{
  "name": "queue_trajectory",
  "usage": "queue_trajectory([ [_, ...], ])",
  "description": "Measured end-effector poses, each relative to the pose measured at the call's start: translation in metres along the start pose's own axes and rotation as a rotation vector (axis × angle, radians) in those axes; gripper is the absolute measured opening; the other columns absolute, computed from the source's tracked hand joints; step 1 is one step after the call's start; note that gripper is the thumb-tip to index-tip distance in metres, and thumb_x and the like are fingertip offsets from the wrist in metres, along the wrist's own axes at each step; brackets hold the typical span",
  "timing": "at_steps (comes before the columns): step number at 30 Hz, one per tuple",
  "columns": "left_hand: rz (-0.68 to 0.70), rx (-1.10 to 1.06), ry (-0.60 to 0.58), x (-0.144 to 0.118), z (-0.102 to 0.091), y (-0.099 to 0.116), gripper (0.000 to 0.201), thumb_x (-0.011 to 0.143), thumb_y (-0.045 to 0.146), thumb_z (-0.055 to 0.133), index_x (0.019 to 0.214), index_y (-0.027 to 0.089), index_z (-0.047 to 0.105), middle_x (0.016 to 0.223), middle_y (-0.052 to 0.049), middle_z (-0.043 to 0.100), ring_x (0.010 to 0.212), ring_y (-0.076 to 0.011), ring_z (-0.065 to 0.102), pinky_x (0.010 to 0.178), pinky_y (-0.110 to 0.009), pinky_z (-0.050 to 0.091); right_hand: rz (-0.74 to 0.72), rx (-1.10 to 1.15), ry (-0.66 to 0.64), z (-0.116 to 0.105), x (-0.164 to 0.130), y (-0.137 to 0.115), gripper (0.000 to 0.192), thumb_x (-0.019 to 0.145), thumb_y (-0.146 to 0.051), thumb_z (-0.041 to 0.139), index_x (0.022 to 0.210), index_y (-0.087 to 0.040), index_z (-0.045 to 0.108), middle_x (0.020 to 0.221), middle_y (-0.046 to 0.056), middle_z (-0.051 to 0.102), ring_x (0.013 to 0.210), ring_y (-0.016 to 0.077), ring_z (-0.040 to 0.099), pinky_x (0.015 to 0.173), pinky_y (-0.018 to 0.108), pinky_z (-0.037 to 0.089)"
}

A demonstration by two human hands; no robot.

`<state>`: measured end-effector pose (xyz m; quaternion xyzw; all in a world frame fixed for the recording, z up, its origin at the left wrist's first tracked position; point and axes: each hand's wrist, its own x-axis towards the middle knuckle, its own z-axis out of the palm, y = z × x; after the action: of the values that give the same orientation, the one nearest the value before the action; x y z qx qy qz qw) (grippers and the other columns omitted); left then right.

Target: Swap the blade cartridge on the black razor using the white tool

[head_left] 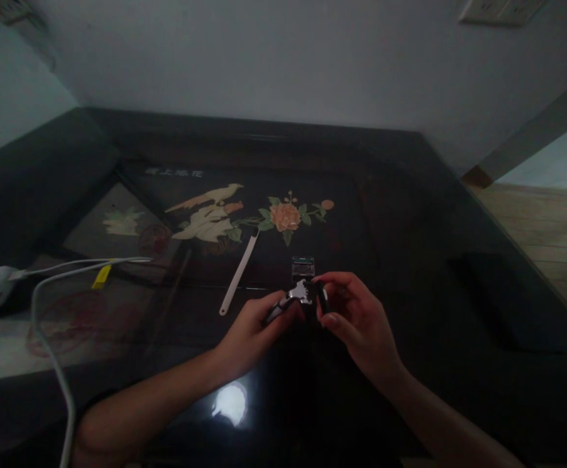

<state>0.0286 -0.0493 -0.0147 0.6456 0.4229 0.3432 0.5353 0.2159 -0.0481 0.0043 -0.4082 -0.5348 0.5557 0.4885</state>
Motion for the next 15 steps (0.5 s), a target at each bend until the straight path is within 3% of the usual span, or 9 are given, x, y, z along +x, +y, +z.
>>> queue_trajectory([
  [5,0.018,0.071,-0.001,0.0013,-0.0010,-0.0014,0.020,0.095,0.028,0.047,0.087,0.016,0.060,0.079,0.000,0.061,0.074,-0.0144,0.055,0.068,-0.023,0.041,-0.056,-0.025,-0.022,0.0006,-0.0002,-0.0030,0.039,0.076,-0.042,0.079,0.107,-0.025,0.063,0.075,-0.003,0.060,0.067,0.0122,0.058,0.062,0.023,0.049],
  [15,0.044,0.176,-0.016,-0.0006,-0.0050,0.0024,0.016,0.090,0.023,0.048,0.078,0.017,0.057,0.066,0.003,0.055,0.060,-0.0118,0.049,0.055,-0.021,0.035,-0.059,-0.096,-0.010,-0.0025,0.0015,-0.0045,0.036,0.076,-0.040,0.079,0.106,-0.025,0.064,0.073,-0.002,0.060,0.064,0.0136,0.056,0.056,0.025,0.045],
])
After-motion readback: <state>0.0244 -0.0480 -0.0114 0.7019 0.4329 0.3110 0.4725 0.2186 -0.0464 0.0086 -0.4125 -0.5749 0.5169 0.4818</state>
